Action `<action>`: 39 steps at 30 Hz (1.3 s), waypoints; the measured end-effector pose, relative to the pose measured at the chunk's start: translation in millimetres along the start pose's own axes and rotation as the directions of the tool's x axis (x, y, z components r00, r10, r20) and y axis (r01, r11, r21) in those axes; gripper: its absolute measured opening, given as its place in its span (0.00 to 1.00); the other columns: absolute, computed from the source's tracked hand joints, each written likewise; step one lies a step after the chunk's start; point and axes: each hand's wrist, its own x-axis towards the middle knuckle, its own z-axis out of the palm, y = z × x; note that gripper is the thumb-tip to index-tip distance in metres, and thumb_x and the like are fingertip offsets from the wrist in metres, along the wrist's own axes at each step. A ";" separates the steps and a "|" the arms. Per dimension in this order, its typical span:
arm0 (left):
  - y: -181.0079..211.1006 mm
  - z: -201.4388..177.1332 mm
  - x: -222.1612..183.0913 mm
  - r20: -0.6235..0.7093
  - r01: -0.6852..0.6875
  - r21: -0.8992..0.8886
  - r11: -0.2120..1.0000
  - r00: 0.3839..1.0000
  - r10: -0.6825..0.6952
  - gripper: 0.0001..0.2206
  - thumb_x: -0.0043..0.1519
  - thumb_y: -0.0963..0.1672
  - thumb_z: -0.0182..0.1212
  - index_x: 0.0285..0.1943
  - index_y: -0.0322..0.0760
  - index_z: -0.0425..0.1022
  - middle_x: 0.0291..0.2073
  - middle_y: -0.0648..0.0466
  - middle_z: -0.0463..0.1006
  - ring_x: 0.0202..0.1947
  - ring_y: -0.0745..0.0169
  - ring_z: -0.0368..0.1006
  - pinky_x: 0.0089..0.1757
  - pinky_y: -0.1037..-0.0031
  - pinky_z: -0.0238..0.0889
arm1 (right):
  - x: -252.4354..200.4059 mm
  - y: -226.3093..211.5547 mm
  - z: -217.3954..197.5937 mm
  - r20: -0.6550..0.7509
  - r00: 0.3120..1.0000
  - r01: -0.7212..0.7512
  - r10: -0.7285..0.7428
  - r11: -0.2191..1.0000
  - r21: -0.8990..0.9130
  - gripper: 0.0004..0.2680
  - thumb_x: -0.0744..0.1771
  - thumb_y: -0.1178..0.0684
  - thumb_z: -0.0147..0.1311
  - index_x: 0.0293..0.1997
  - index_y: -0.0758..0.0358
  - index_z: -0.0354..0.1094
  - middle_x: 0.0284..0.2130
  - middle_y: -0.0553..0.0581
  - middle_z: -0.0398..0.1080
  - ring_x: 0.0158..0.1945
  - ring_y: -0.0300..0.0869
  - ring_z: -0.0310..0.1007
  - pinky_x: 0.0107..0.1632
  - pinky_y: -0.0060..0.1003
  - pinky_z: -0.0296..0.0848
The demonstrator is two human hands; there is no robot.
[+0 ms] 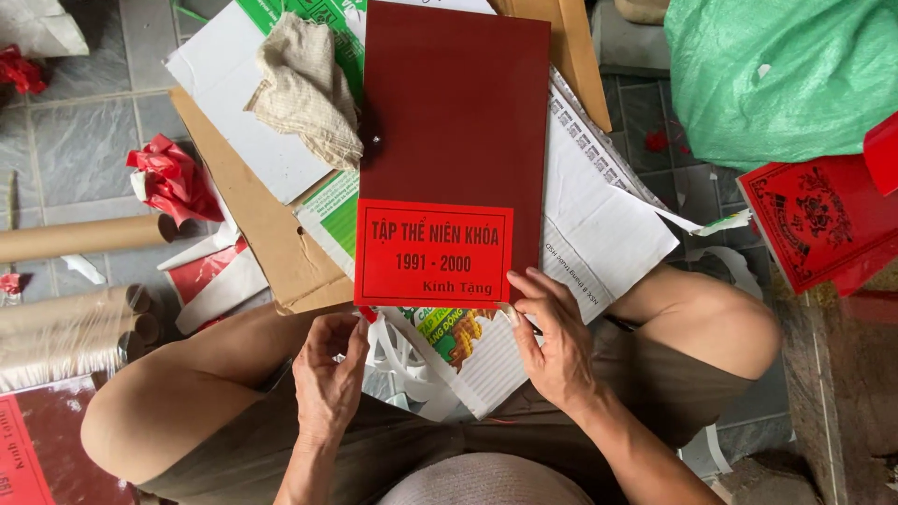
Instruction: Manually applying a red title label to a maroon book cover using a small blade and adhesive.
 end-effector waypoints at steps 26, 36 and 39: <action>-34.8 3.0 9.9 0.018 0.132 -0.199 0.971 0.991 -0.131 0.05 0.61 0.40 0.64 0.38 0.32 0.72 0.23 0.56 0.76 0.24 0.73 0.72 0.29 0.77 0.67 | 110.5 -41.2 68.6 0.335 0.902 -0.352 0.272 0.913 0.207 0.06 0.69 0.55 0.52 0.47 0.67 0.68 0.26 0.55 0.80 0.24 0.37 0.79 0.26 0.33 0.75; -50.5 -9.5 10.8 0.278 0.258 -0.229 0.938 0.941 -0.191 0.17 0.61 0.41 0.62 0.59 0.37 0.70 0.23 0.54 0.78 0.24 0.71 0.74 0.31 0.75 0.69 | 194.0 -47.5 120.2 0.390 0.881 -0.243 0.267 0.964 -0.110 0.06 0.68 0.52 0.53 0.36 0.61 0.73 0.22 0.51 0.79 0.25 0.41 0.80 0.34 0.40 0.77; -47.6 -13.4 15.0 0.302 0.280 -0.219 0.935 0.930 -0.208 0.16 0.61 0.41 0.62 0.59 0.36 0.71 0.24 0.54 0.78 0.24 0.70 0.73 0.31 0.74 0.69 | 195.2 -50.1 123.6 0.411 0.875 -0.217 0.257 0.966 -0.141 0.06 0.68 0.53 0.53 0.36 0.62 0.73 0.22 0.52 0.78 0.25 0.42 0.80 0.34 0.40 0.77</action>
